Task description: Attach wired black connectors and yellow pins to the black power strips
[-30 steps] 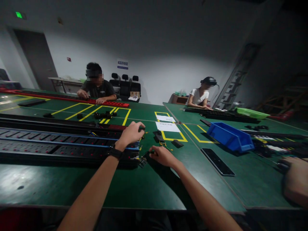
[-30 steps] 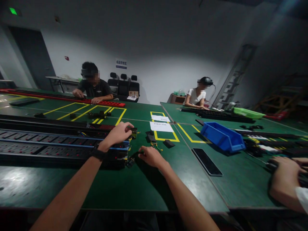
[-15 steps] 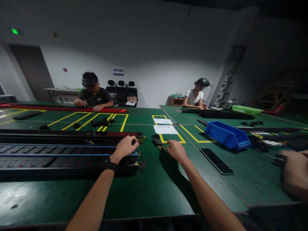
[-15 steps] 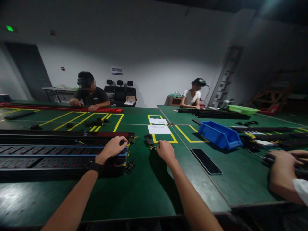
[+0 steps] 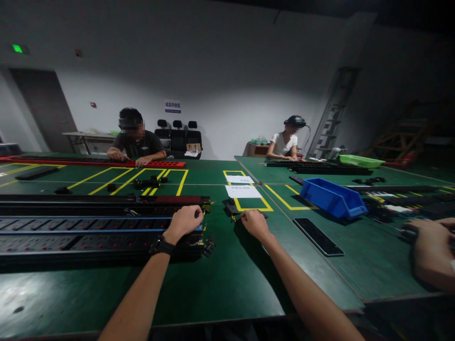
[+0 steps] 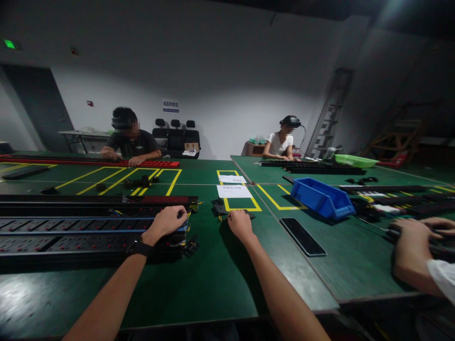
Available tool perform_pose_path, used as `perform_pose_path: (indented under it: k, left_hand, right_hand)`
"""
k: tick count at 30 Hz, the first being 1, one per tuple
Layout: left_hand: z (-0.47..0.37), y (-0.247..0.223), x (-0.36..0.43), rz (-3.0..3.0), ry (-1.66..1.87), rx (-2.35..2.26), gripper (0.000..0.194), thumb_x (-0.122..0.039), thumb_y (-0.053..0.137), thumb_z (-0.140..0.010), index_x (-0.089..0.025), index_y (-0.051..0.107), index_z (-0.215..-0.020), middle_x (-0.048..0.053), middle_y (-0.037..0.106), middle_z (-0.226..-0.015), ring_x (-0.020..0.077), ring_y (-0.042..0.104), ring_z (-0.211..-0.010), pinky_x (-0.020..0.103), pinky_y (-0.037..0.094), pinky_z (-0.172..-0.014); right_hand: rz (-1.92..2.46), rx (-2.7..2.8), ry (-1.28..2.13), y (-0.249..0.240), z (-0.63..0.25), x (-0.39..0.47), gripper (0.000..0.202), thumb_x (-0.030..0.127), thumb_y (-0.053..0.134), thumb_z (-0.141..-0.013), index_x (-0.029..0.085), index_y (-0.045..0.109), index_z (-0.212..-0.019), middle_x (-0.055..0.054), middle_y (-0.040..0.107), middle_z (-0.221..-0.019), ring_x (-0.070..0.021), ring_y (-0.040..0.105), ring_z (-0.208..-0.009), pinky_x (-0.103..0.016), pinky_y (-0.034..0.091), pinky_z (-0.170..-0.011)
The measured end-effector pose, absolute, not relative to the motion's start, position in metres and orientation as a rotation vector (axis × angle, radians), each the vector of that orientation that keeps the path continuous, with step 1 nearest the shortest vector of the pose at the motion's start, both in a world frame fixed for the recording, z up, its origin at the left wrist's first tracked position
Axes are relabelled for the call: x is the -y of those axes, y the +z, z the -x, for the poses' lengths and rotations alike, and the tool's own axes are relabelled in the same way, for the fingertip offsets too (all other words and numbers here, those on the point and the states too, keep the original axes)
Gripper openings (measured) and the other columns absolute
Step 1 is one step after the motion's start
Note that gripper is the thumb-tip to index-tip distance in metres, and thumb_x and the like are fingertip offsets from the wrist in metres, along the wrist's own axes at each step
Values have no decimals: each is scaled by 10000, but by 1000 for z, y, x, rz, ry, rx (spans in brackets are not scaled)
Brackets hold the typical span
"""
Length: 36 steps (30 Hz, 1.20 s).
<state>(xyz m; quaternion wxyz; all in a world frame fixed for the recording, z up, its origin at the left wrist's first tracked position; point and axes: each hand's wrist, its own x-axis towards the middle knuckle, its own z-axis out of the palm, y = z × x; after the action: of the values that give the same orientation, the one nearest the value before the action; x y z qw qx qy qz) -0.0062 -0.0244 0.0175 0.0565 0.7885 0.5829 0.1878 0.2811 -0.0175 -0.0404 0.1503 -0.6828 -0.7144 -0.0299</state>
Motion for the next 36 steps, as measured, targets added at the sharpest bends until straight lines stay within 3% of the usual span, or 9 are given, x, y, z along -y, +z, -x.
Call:
perform_pose_path:
  k: [4,8,16,23,27,31,36]
  left_hand:
    - [6,19,26,-2381,584,-1788,218,-347,531,-918,-273,735,-937,39,779,-1000,245,713,-937,304,493,-763]
    - [5,21,28,-2384,578,-1811,219,-353,541,-913,-275,745,-935,43,780,-995,247,716,-929,306,498,-768]
    - [4,25,31,-2402,547,-1857,218,-327,533,-921,-261,739,-948,60,777,-1000,255,720,-944,328,515,-807]
    - [4,24,31,-2418,530,-1868,224,-317,527,-931,-252,741,-951,73,774,-991,264,722,-933,344,518,-816]
    - [3,24,33,-2418,536,-1860,221,-314,528,-934,-249,739,-952,80,773,-985,277,722,-931,358,515,-815]
    - [2,23,33,-2422,531,-1859,219,-321,532,-937,-250,738,-952,84,772,-982,275,721,-922,359,511,-817]
    - [2,20,32,-2443,505,-1860,218,-320,532,-939,-257,740,-953,79,773,-966,270,725,-913,346,508,-803]
  right_hand:
    - [1887,2016,-107,-44,-284,15,234,161,518,-943,159,751,-924,-154,737,-958,-260,661,-934,-311,432,-783]
    - [1722,1855,-16,-50,-287,7,216,189,512,-943,173,720,-996,-128,727,-983,-235,667,-919,-309,458,-795]
    - [1216,1559,733,-50,-274,5,235,381,643,-825,169,699,-908,-62,736,-774,-202,698,-700,-314,536,-682]
    - [1090,1426,1078,-49,-259,14,388,385,786,-703,151,736,-1009,-73,757,-879,-170,668,-730,-304,529,-708]
    - [1180,1539,1010,-49,-258,14,343,355,701,-783,134,742,-1042,-69,754,-868,-174,660,-721,-294,502,-681]
    - [1478,1703,558,-43,-270,14,205,278,620,-854,172,759,-962,-70,765,-903,-211,692,-835,-297,484,-735]
    - [1893,1735,158,-36,-292,18,213,285,576,-921,234,759,-1018,-69,770,-1046,-243,695,-960,-283,440,-716]
